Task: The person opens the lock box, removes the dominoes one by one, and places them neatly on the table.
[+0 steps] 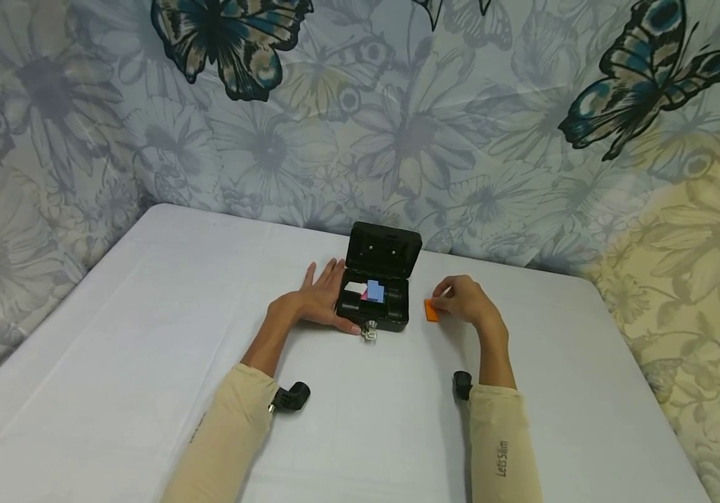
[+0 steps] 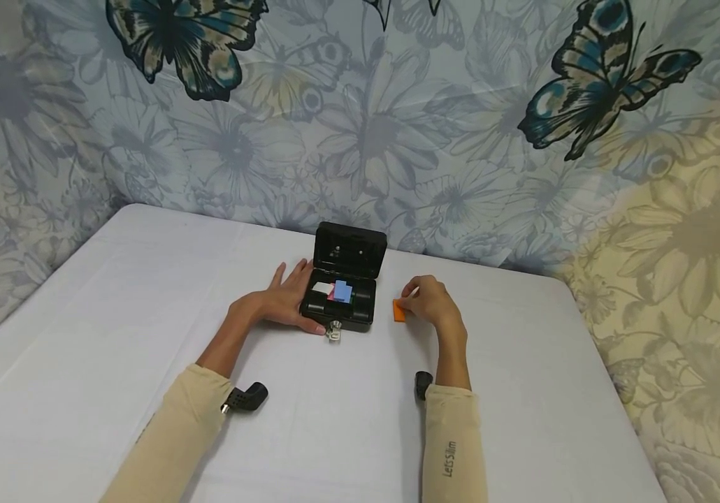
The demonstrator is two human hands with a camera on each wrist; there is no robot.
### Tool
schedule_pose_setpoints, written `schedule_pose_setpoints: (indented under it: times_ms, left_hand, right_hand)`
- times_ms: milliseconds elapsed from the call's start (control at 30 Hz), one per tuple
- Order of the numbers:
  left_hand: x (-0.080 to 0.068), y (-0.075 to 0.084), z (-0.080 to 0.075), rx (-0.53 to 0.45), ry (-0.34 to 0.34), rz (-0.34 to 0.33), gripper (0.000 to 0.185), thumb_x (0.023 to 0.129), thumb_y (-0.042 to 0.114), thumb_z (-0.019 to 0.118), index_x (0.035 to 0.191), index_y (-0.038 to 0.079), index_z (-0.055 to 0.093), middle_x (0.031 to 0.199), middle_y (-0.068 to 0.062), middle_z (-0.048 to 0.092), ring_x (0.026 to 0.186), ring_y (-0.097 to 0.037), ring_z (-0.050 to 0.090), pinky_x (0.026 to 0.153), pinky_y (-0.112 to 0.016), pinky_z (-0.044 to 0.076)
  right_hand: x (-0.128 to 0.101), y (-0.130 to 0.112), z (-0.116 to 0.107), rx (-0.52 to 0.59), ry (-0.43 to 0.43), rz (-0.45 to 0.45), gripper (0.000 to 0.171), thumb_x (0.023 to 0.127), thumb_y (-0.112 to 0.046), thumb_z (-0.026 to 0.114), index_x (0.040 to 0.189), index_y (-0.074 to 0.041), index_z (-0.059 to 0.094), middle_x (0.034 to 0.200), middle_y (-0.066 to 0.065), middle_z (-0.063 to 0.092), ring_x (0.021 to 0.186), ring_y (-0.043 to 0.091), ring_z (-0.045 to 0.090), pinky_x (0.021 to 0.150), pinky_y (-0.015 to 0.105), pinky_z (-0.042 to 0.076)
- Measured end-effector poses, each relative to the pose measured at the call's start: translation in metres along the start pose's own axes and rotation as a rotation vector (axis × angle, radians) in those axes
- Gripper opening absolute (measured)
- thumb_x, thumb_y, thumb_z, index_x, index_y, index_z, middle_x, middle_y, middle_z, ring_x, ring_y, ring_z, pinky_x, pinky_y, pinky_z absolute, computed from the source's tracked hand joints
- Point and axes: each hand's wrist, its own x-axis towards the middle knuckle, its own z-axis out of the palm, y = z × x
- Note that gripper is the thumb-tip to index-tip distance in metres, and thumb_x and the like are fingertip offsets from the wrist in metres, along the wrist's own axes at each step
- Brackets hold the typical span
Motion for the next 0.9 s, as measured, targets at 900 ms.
schedule_pose_setpoints:
  times_ms: [900]
  left_hand:
    - [-0.010, 0.012, -0.010, -0.002, -0.011, -0.009, 0.137, 0.080, 0.057, 0.079, 0.166, 0.003, -0.014, 0.177, -0.017, -0.015, 0.165, -0.032, -0.017, 0.129, -0.060, -0.019]
  right_hand:
    - [0.004, -0.007, 0.004, -0.054, -0.029, 0.054, 0.033, 0.093, -0.025, 0.080, 0.108, 0.001, 0.069, 0.096, 0.013, 0.069, 0.085, 0.023, 0.059, 0.072, 0.031, 0.048]
